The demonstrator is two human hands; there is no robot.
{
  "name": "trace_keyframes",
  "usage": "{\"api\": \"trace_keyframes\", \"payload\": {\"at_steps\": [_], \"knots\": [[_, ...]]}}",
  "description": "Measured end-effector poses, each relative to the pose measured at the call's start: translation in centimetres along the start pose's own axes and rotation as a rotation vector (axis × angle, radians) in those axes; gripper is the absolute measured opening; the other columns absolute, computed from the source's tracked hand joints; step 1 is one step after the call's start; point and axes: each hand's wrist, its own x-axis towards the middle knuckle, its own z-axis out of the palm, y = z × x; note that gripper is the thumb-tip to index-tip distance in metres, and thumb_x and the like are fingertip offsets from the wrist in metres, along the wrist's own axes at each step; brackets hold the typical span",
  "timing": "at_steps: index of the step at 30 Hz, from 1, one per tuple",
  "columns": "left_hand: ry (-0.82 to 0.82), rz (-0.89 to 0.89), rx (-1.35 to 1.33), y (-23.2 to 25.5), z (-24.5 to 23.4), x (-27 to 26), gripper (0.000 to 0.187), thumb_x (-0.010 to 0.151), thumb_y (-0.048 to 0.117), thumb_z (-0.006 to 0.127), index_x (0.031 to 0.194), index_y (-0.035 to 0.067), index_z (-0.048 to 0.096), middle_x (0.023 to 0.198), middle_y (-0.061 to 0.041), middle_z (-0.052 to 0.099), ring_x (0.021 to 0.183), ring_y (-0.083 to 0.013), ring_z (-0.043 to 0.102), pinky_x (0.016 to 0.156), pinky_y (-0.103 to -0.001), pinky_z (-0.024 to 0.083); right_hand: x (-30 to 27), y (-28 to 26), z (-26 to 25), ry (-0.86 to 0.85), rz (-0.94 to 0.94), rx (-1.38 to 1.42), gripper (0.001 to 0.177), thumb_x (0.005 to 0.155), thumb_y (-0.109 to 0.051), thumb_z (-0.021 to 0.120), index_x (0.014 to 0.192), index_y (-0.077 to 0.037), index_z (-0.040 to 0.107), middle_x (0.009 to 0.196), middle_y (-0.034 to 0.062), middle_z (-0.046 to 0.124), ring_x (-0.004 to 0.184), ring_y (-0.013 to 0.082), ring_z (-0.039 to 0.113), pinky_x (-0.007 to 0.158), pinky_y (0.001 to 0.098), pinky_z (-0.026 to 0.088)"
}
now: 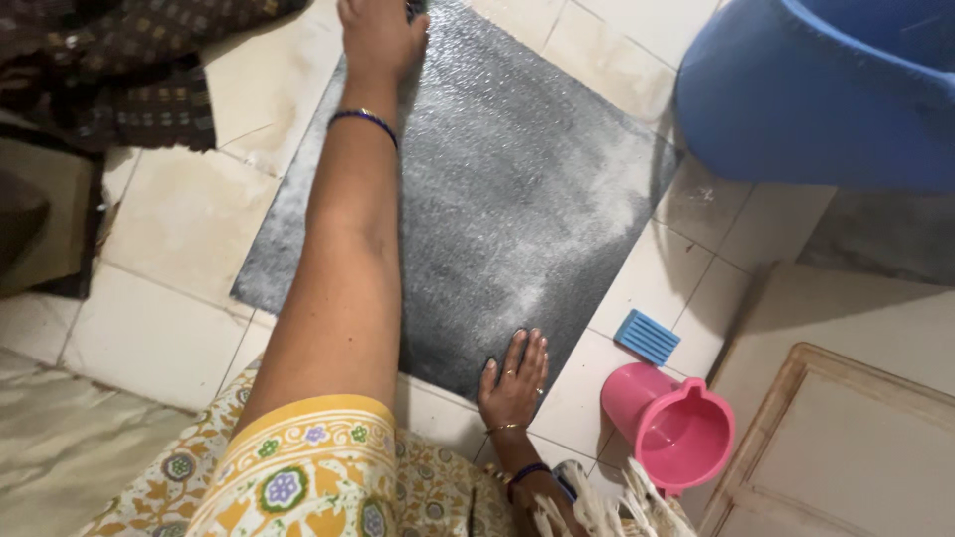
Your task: The person scrubs a black floor tile with a brush, alternating hands and occasionally applying water or soap from a nearby bucket.
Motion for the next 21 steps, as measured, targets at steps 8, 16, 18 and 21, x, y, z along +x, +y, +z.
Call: {"api": "trace_keyframes", "payload": {"at_steps": [8,16,18,21], "knots": [[0.237,0.042,0.110,-7.1,-4.4,-24.1,0.074,0.096,0.040,0.072,0.155,0.004,0.046,0.150,-0.025,0.043,0.129,-0.0484,0.044,0.111,-0.059,0.037,-0.5,0.3,0.2,0.039,0.017,0.026,0.069,0.098,-0.032,0.053,0.158,-0.004,0.033,0.164,0.0224,0.029,0.153,0.0398,0.025,0.125,0.0529,0.022],[0.218,-0.133,0.299,-8.5,-4.9,-30.5,0.080,0.090,0.054,0.069,0.156,0.018,0.044,0.143,-0.028,0.045,0.123,-0.0443,0.045,0.105,-0.063,0.034,0.5,0.4,0.9,0.086,0.042,0.030,0.070,0.098,-0.035,0.051,0.158,-0.007,0.032,0.166,0.0200,0.025,0.154,0.0365,0.024,0.125,0.0496,0.021],[0.247,-0.089,0.255,-8.6,-4.6,-30.5,0.078,0.101,0.051,0.065,0.164,0.014,0.037,0.144,-0.033,0.041,0.127,-0.0485,0.043,0.107,-0.062,0.035,-1.7,0.4,0.4,0.054,0.038,0.034,0.069,0.099,-0.035,0.050,0.159,-0.007,0.031,0.167,0.0200,0.024,0.155,0.0364,0.023,0.126,0.0491,0.020],[0.226,-0.124,0.268,-7.7,-4.4,-29.3,0.079,0.100,0.049,0.064,0.164,0.014,0.034,0.142,-0.036,0.040,0.124,-0.0491,0.043,0.106,-0.064,0.034,-0.4,0.3,0.5,0.001,0.044,0.021,0.070,0.099,-0.034,0.049,0.160,-0.005,0.029,0.167,0.0201,0.023,0.154,0.0367,0.022,0.126,0.0496,0.019]]}}
